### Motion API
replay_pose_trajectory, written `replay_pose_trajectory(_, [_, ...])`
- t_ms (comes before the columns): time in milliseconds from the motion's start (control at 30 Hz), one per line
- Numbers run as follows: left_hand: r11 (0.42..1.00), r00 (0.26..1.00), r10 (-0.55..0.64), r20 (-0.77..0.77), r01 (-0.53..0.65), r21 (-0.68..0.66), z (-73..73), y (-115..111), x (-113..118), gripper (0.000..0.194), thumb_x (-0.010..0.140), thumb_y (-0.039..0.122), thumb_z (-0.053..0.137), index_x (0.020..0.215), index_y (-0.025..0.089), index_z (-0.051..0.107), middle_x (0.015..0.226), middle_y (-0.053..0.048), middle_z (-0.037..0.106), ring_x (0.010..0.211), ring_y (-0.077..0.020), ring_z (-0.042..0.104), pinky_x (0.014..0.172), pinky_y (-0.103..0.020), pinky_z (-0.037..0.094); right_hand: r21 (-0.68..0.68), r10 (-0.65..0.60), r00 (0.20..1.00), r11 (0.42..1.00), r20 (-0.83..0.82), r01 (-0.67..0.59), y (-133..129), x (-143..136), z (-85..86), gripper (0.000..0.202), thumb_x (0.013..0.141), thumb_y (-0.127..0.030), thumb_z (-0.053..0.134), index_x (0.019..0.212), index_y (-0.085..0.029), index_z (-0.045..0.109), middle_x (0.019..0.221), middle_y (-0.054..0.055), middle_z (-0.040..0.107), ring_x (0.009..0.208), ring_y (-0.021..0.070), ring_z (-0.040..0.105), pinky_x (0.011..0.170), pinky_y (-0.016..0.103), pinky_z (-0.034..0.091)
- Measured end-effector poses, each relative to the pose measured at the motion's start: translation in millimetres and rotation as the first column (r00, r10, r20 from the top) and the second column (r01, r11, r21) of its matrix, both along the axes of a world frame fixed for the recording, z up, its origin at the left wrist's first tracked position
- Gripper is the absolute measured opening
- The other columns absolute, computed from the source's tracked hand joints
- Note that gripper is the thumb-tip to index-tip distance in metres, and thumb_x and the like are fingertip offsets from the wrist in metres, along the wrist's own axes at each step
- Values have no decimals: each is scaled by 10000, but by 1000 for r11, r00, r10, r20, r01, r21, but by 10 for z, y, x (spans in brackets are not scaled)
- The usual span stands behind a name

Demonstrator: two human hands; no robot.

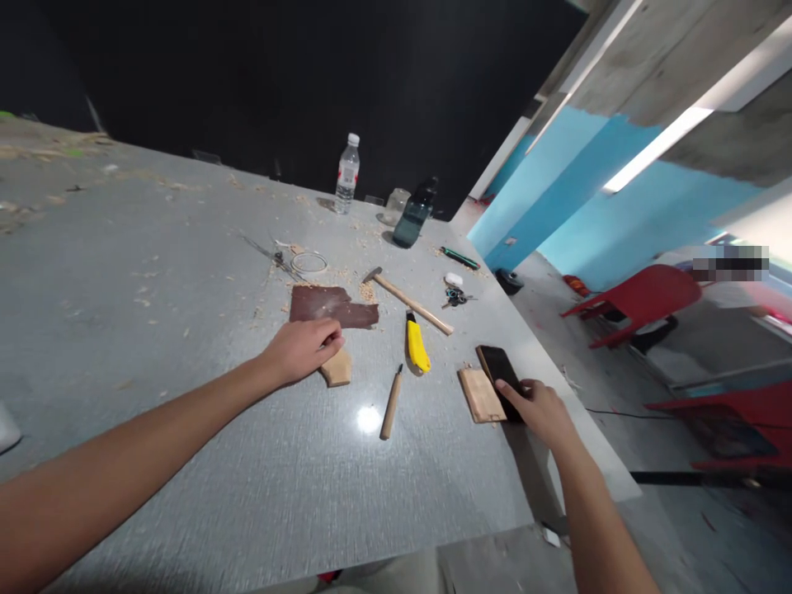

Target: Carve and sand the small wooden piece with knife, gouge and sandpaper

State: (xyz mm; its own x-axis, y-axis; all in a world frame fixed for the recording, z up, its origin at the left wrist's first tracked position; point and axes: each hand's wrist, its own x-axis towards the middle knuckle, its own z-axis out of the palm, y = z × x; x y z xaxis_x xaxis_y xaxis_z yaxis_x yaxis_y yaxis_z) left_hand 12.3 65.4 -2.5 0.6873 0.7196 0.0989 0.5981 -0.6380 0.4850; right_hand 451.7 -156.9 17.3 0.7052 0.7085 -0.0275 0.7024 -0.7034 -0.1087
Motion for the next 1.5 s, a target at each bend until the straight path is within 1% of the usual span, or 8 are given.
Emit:
replay_pose_trajectory(367, [1000,1000,-14,23,14,-2,40,-18,-4,279,1061,414,453,989,227,648,997,-19,767,869,-208,701,669,-312,361,-9,169,982,985,-83,-171,241,15,68,562,793,-637,646,1067,-157,752,1005,179,770,1002,382,744,859,452,560])
replay_pose_trajectory(733, [1000,1000,-16,19,16,4,26,-8,-6,263,1063,403,463,982,229,643,1014,-20,759,871,-216,704,676,-308,386,22,159,987,987,-38,-158,94,-161,68,742,676,-605,647,1224,-105,675,1213,247,727,1124,418,715,946,485,549])
replay_pose_trajectory(867, [999,999,-23,27,22,40,29,-53,-4,283,1078,398,434,1098,219,651,1117,-53,742,917,-234,714,719,-333,448,208,36,997,978,-66,-22,113,-302,146,836,626,-612,689,1270,-80,639,1233,282,712,1133,452,697,945,528,541])
replay_pose_trajectory(967, [993,996,-80,34,77,89,41,-120,-5,367,1091,423,410,1319,212,606,1296,-100,688,1015,-256,715,809,-370,498,527,-10,979,842,-202,117,276,-702,228,911,604,-643,771,1335,-129,594,1309,258,685,1147,435,676,948,548,535])
replay_pose_trajectory(1067, [967,975,-214,61,203,157,27,-156,-31,480,1111,500,345,1446,214,536,1325,-119,672,1035,-264,718,854,-390,517,705,303,764,659,-569,263,600,-1444,253,816,629,-578,829,1317,-207,595,1167,118,735,976,299,698,857,443,565])
replay_pose_trajectory(1233, [941,911,-312,270,256,223,-49,-101,-93,710,1072,706,223,1503,173,410,1284,-164,675,1000,-278,710,799,-395,535,624,581,227,726,-782,289,1102,-2609,112,679,628,-450,914,1207,-225,641,1025,32,749,845,215,674,785,365,562])
replay_pose_trajectory(1367, [944,889,-312,336,249,218,-61,-81,-79,758,1033,785,216,1425,168,416,1273,-182,677,943,-283,711,761,-404,536,654,617,217,699,-756,289,1116,-2818,-14,671,691,-354,924,1272,-241,609,1126,42,757,948,223,704,855,368,573])
replay_pose_trajectory(1500, [943,901,-325,288,282,178,-12,-101,-56,761,1030,790,227,1462,182,375,1306,-171,683,962,-299,723,756,-411,530,592,633,81,661,-770,462,996,-2691,-56,541,743,-268,790,1258,-275,626,1176,47,761,949,237,730,790,379,596])
